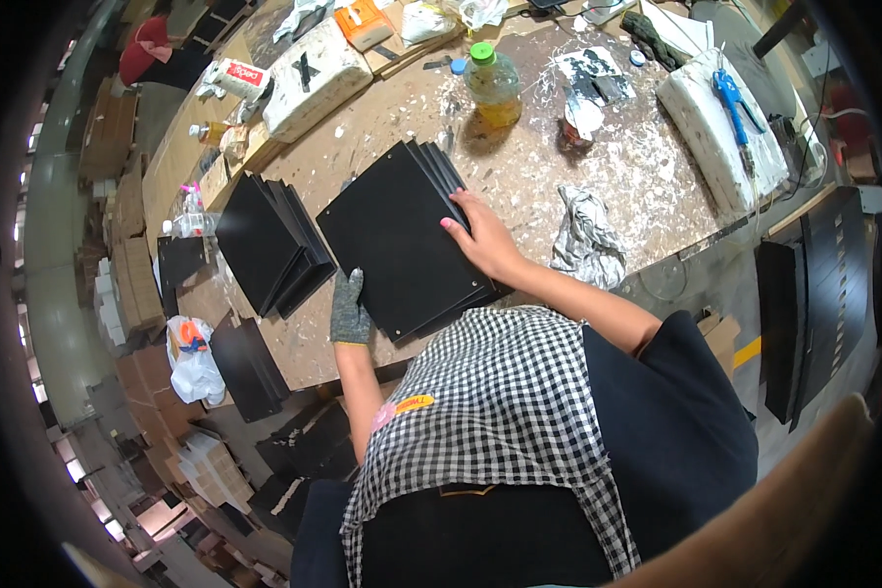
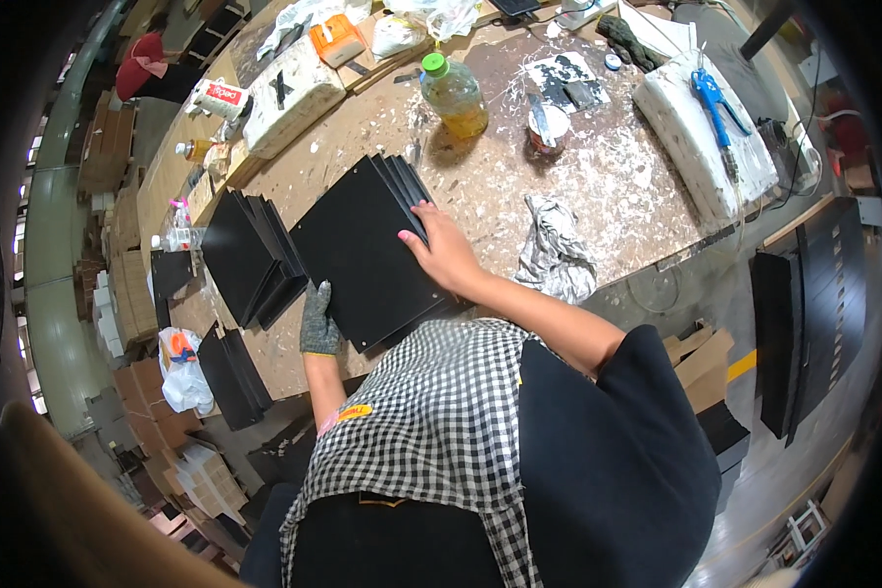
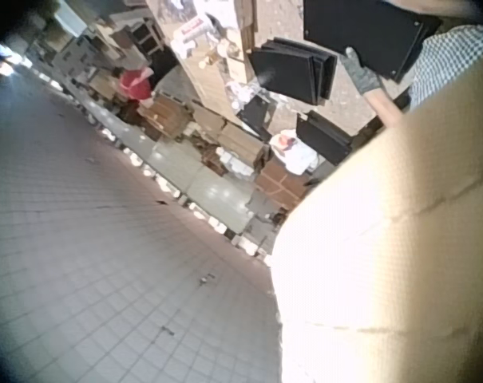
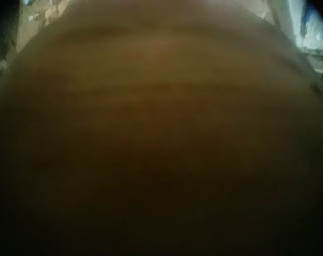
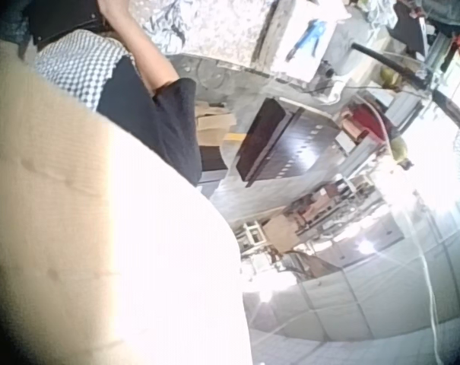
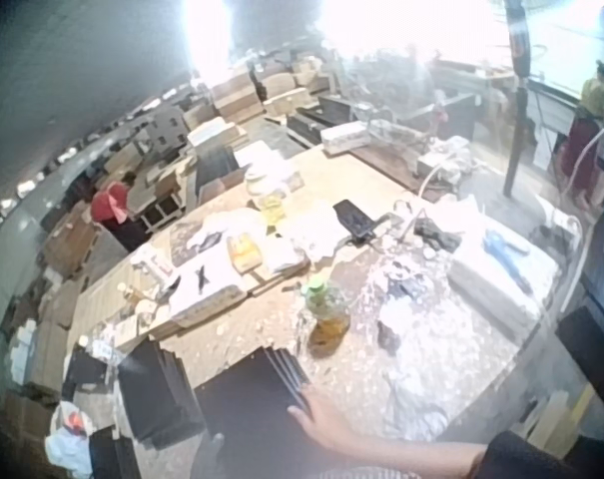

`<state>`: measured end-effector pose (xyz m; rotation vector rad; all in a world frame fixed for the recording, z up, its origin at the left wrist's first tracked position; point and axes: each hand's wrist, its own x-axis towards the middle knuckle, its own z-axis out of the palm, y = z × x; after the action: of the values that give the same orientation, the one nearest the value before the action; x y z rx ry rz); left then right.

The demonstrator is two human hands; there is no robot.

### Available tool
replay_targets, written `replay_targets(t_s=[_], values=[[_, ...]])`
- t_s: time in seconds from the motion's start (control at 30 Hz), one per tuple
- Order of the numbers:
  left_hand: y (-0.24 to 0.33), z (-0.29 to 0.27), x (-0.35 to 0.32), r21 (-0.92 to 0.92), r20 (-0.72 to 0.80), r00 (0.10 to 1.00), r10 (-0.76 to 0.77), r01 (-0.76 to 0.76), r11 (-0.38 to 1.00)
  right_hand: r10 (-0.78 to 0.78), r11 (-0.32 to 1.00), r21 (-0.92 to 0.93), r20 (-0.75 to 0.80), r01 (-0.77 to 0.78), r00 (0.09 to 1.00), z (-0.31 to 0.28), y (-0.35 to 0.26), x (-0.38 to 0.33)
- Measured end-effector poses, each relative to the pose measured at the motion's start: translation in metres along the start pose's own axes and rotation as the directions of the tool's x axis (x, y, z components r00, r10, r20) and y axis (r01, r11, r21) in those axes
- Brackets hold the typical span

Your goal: Cleaning and inspecting black wood furniture panels using a cloth and cleaning solution.

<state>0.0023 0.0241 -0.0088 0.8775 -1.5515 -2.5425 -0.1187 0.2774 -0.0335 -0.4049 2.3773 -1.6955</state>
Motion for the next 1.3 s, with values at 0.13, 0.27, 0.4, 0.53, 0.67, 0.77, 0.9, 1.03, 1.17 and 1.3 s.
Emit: replay_targets(t_s=[0.13,0.27,0.4,0.53,0.67,0.77,0.9,1.03,1.17,1.3], values=[[0.0,-0.001,-0.002,-0.003,-0.019,1.0,0.001,-0.001,1.0,-0.074,0.997,-0.028,0.019,0.074,0.997,0.003,0.003,-0.003],[-0.007,-0.01,-0.005,-0.016,-0.065,0.998,0.014,-0.015,1.0,-0.023,0.997,-0.075,-0.034,0.02,0.999,-0.005,0.007,-0.001],[-0.019,-0.021,-0.01,-0.103,-0.178,0.975,-0.134,0.117,0.988,0.024,0.998,-0.064,0.032,-0.021,0.999,-0.008,0.018,-0.01],[-0.022,-0.012,-0.017,-0.199,-0.174,0.968,-0.18,0.145,0.969,-0.062,0.979,-0.19,0.045,0.069,0.997,-0.01,0.011,-0.015],[-0.023,-0.011,-0.018,-0.231,-0.135,0.971,-0.196,0.162,0.959,-0.166,0.91,-0.372,0.082,0.184,0.983,-0.009,0.008,-0.021],[-0.028,-0.017,-0.018,-0.23,-0.132,0.973,-0.19,0.157,0.961,-0.151,0.908,-0.373,0.128,0.188,0.98,-0.012,0.003,-0.022],[-0.025,-0.017,-0.02,-0.199,-0.173,0.969,-0.179,0.143,0.969,-0.095,0.956,-0.26,0.153,0.133,0.984,-0.02,-0.001,-0.024],[-0.024,-0.021,-0.026,-0.036,-0.24,0.968,-0.069,0.062,0.997,-0.176,0.934,-0.264,0.244,0.24,0.954,-0.017,-0.005,-0.04],[-0.015,0.005,-0.047,0.035,-0.233,0.97,-0.074,0.085,0.996,-0.111,0.916,-0.323,0.37,0.24,0.922,-0.012,-0.007,-0.053],[-0.017,-0.012,-0.041,0.122,-0.219,0.975,-0.043,0.071,0.99,-0.01,0.879,-0.426,0.434,0.215,0.901,-0.01,-0.023,-0.06]])
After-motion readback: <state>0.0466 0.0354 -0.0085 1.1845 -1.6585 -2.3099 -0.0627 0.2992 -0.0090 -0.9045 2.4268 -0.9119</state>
